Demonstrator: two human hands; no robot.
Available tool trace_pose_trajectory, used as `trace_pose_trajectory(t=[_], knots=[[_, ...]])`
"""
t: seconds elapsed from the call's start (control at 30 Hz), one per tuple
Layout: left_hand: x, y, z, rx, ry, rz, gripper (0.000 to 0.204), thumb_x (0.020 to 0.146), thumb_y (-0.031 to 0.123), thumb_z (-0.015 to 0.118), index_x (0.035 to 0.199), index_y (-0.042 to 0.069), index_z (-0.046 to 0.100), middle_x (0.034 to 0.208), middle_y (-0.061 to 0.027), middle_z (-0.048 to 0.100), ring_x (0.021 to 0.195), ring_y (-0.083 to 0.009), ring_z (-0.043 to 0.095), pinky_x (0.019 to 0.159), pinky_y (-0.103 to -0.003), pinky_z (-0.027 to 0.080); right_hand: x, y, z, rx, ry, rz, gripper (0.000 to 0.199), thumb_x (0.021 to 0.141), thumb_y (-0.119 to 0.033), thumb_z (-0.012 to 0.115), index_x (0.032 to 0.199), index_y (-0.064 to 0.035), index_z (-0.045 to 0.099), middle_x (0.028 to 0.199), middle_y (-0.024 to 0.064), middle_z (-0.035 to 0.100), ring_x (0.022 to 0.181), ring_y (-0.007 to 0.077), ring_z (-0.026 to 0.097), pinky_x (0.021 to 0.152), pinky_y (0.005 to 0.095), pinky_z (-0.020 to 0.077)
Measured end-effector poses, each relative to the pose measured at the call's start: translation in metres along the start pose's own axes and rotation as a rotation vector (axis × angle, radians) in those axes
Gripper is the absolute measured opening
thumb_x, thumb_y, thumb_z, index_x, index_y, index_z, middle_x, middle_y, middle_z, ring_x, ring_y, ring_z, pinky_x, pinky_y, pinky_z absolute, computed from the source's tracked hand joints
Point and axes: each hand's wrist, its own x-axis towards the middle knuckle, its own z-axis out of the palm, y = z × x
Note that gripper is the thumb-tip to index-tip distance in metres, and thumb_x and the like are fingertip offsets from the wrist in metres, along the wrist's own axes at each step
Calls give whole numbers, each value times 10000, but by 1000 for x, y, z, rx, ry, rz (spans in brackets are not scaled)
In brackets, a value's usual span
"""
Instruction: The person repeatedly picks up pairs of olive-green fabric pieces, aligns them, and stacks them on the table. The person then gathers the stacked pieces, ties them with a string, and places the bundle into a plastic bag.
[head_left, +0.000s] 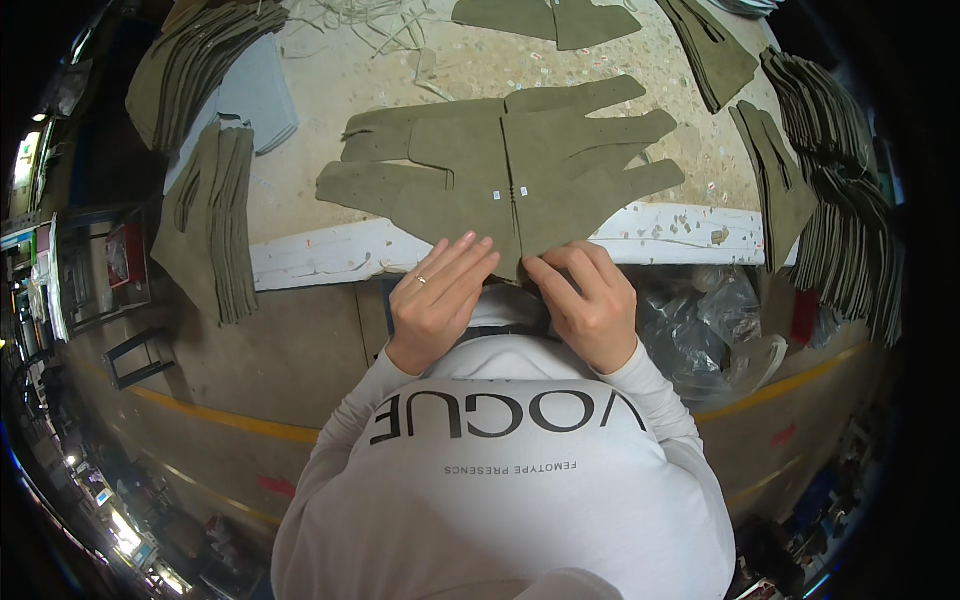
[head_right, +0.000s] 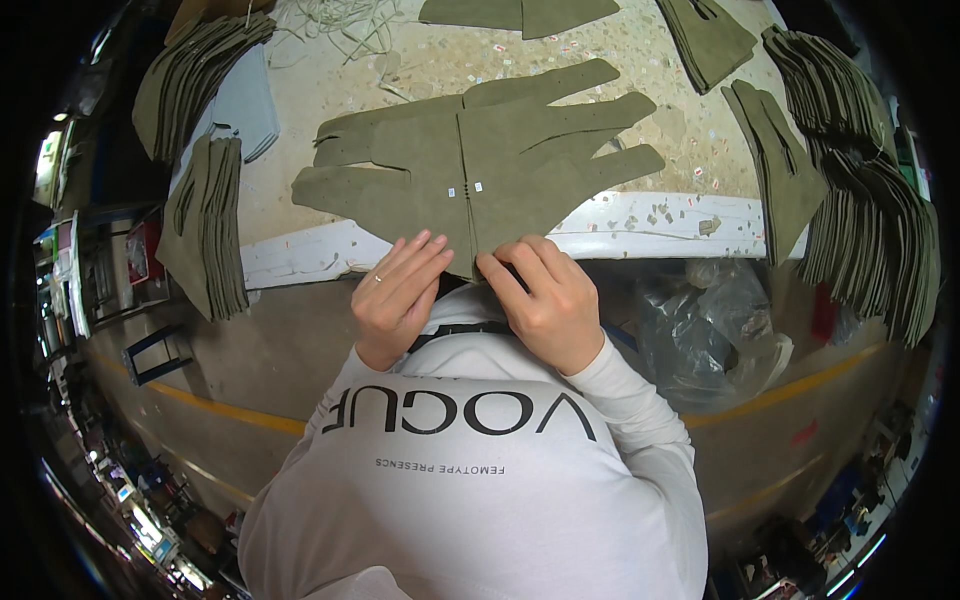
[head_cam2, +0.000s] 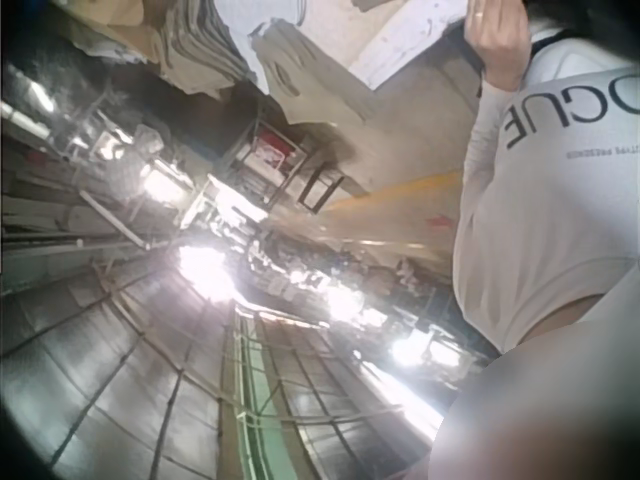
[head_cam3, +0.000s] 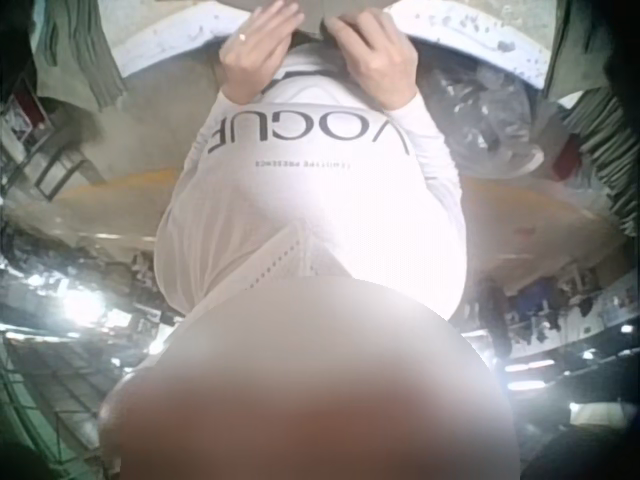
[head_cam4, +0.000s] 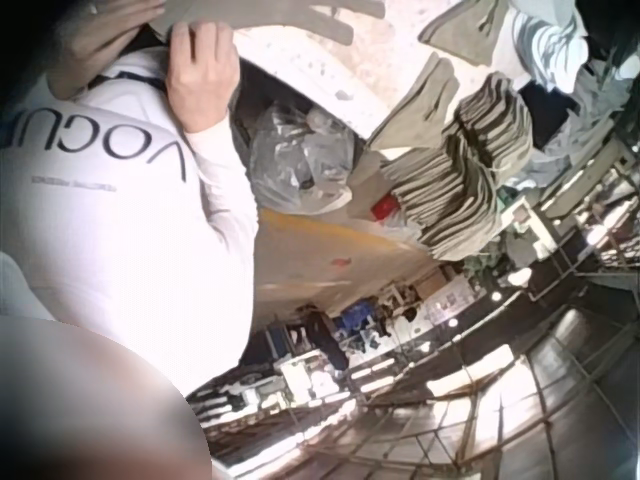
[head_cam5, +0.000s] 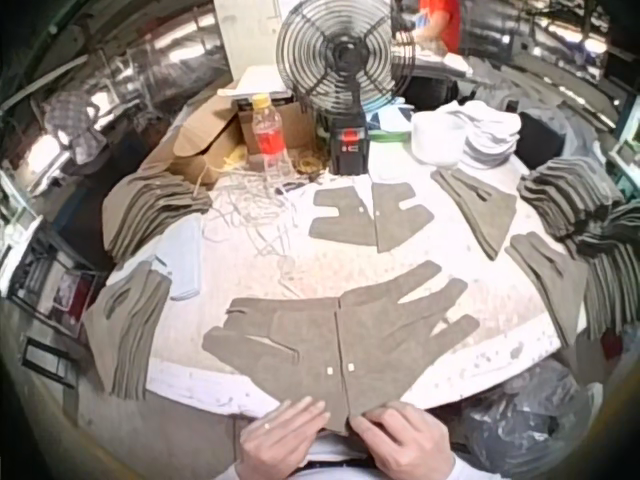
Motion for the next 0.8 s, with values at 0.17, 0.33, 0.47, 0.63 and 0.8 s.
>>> trace_pose_trajectory(t=[0.17, 0.33, 0.47, 0.63, 0.8], knots=[[-2, -4, 0, 6, -10, 27, 289, 715, -67, 706, 985, 27, 745, 1040, -106, 729, 1046, -276, 686, 910, -409, 553, 0, 1, -2, 57, -32, 0, 298, 658, -50, 711, 954, -60, 684, 866, 35, 590, 782, 206, 590, 627, 300, 502], [-3, -8, 1, 13, -7, 65, 292, 712, -66, 705, 986, 25, 744, 1042, -109, 727, 1042, -276, 687, 903, -409, 555, 3, 22, -15, 78, -146, 55, 452, 591, -49, 782, 1035, -94, 714, 940, 55, 609, 804, 235, 588, 679, 351, 488], [-2, -8, -1, 7, -27, 81, 285, 716, -53, 705, 988, 25, 741, 1054, -106, 724, 1034, -278, 689, 899, -410, 557, 6, 31, -13, 157, -136, 36, 469, 598, -21, 773, 1058, -88, 716, 964, 64, 605, 816, 246, 588, 700, 360, 482], [12, -1, -14, -23, -80, 83, 291, 733, -16, 705, 1019, 26, 733, 1025, -119, 728, 1024, -277, 691, 884, -384, 559, 8, 28, -12, 293, 204, 377, 90, 829, -12, 700, 912, 17, 679, 868, 112, 634, 711, 220, 619, 620, 269, 483], [41, 4, -27, -923, -200, -623, 474, 847, 11, 650, 1309, 22, 549, 1195, -142, 648, 954, -209, 700, 831, -324, 558, 1, 10, -18, 232, 310, 281, 239, 791, 11, 673, 1021, -20, 729, 868, 116, 632, 726, 222, 607, 661, 293, 497]])
